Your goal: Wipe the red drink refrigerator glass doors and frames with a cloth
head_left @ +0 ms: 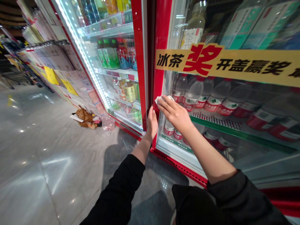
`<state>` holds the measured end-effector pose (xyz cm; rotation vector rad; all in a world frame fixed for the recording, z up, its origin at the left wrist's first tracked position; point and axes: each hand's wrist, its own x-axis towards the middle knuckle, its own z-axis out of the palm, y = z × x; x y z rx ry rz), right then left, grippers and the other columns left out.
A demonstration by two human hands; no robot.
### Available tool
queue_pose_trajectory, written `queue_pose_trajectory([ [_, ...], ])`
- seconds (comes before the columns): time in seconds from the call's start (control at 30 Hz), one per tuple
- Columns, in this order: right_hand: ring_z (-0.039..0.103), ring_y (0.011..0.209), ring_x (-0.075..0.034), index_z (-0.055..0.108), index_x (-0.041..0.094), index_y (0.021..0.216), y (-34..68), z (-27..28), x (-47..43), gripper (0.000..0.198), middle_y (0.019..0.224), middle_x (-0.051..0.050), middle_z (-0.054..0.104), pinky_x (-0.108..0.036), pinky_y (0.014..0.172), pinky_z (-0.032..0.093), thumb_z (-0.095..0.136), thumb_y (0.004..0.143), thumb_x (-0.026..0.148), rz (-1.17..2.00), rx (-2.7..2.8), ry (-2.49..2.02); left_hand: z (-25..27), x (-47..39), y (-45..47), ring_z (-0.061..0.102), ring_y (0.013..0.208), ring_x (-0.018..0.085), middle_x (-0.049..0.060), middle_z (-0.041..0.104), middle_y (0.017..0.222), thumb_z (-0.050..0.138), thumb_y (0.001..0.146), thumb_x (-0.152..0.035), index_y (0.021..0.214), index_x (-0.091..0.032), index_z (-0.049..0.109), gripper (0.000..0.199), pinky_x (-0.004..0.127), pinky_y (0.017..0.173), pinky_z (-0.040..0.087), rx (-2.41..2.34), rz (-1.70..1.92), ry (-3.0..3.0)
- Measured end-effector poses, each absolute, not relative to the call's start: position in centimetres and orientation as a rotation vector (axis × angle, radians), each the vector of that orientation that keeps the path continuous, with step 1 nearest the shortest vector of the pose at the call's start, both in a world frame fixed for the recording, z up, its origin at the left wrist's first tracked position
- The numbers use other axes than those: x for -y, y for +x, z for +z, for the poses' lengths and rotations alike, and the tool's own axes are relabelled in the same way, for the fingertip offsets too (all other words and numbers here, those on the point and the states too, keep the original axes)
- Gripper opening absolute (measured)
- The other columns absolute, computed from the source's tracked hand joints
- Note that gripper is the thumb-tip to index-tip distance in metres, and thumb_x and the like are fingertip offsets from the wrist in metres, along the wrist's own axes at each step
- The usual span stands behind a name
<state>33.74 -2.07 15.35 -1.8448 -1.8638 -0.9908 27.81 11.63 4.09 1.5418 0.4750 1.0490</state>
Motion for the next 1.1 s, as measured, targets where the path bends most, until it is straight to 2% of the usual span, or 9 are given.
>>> queue_pose_trajectory([
  [0.2, 0.048, 0.160, -0.029, 0.068, 0.016, 0.150, 33.9, 16.4, 1.6, 0.043, 0.161, -0.012, 0.064, -0.050, 0.128, 0.054, 0.043, 0.115, 0.012, -1.082, 1.629, -1.801, 3.9, -11.2, 28.2, 0.048, 0.162, 0.021, 0.006, 0.058, 0.168, 0.045, 0.115, -0.029, 0.155, -0.025, 0.057, 0.042, 0.042, 0.139, 0.032, -0.479, 1.116, 1.441],
  [0.33, 0.048, 0.160, -0.026, 0.068, 0.019, 0.150, 33.7, 15.5, -0.4, 0.044, 0.161, -0.011, 0.064, -0.049, 0.131, 0.051, 0.043, 0.115, 0.013, -1.012, 1.726, -1.765, 4.0, -11.3, 28.8, 0.050, 0.160, 0.023, 0.010, 0.056, 0.169, 0.038, 0.118, -0.026, 0.154, -0.020, 0.057, 0.042, 0.038, 0.137, 0.036, -0.381, 1.088, 1.343],
  [0.4, 0.051, 0.158, -0.027, 0.069, 0.014, 0.147, 33.6, 14.4, -0.4, 0.043, 0.159, -0.013, 0.065, -0.048, 0.130, 0.052, 0.043, 0.114, 0.010, -1.016, 1.805, -1.764, 3.9, -11.4, 28.8, 0.051, 0.159, 0.024, 0.014, 0.054, 0.170, 0.031, 0.119, -0.030, 0.155, -0.017, 0.056, 0.045, 0.037, 0.134, 0.040, -0.347, 1.065, 1.341],
  [0.47, 0.053, 0.157, -0.028, 0.070, 0.010, 0.146, 33.6, 13.4, 0.5, 0.042, 0.158, -0.015, 0.066, -0.048, 0.129, 0.054, 0.044, 0.112, 0.007, -1.034, 1.848, -1.770, 3.7, -11.5, 28.5, 0.052, 0.159, 0.026, 0.015, 0.056, 0.168, 0.034, 0.119, -0.037, 0.155, -0.016, 0.057, 0.047, 0.037, 0.133, 0.040, -0.351, 1.069, 1.396],
  [0.6, 0.050, 0.159, -0.028, 0.065, 0.013, 0.153, 34.0, 12.8, 2.6, 0.046, 0.161, -0.012, 0.063, -0.048, 0.129, 0.054, 0.044, 0.112, 0.008, -1.015, 1.829, -1.779, 3.2, -11.5, 27.8, 0.048, 0.162, 0.026, 0.011, 0.057, 0.168, 0.041, 0.117, -0.048, 0.159, -0.022, 0.054, 0.051, 0.044, 0.138, 0.035, -0.390, 1.116, 1.515],
  [0.73, 0.046, 0.162, -0.026, 0.060, 0.021, 0.160, 34.4, 14.3, 2.4, 0.049, 0.165, -0.008, 0.060, -0.049, 0.133, 0.049, 0.043, 0.114, 0.012, -0.936, 1.747, -1.770, 3.3, -11.5, 27.8, 0.048, 0.162, 0.024, 0.010, 0.056, 0.170, 0.039, 0.118, -0.045, 0.160, -0.024, 0.052, 0.049, 0.044, 0.137, 0.036, -0.447, 1.120, 1.539],
  [0.93, 0.047, 0.161, -0.026, 0.066, 0.019, 0.154, 33.7, 13.8, 0.3, 0.046, 0.163, -0.010, 0.062, -0.048, 0.134, 0.048, 0.043, 0.114, 0.013, -0.862, 1.777, -1.781, 4.0, -11.8, 28.0, 0.052, 0.158, 0.027, 0.021, 0.055, 0.167, 0.035, 0.119, -0.037, 0.155, -0.010, 0.055, 0.049, 0.036, 0.133, 0.039, -0.446, 1.101, 1.545],
  [1.1, 0.052, 0.158, -0.028, 0.068, 0.014, 0.150, 33.5, 11.5, 2.4, 0.046, 0.159, -0.013, 0.065, -0.049, 0.129, 0.054, 0.047, 0.111, 0.007, -0.888, 1.807, -1.789, 3.9, -11.4, 27.3, 0.052, 0.158, 0.027, 0.014, 0.057, 0.167, 0.039, 0.117, -0.048, 0.160, -0.019, 0.053, 0.053, 0.041, 0.134, 0.040, -0.393, 1.093, 1.520],
])
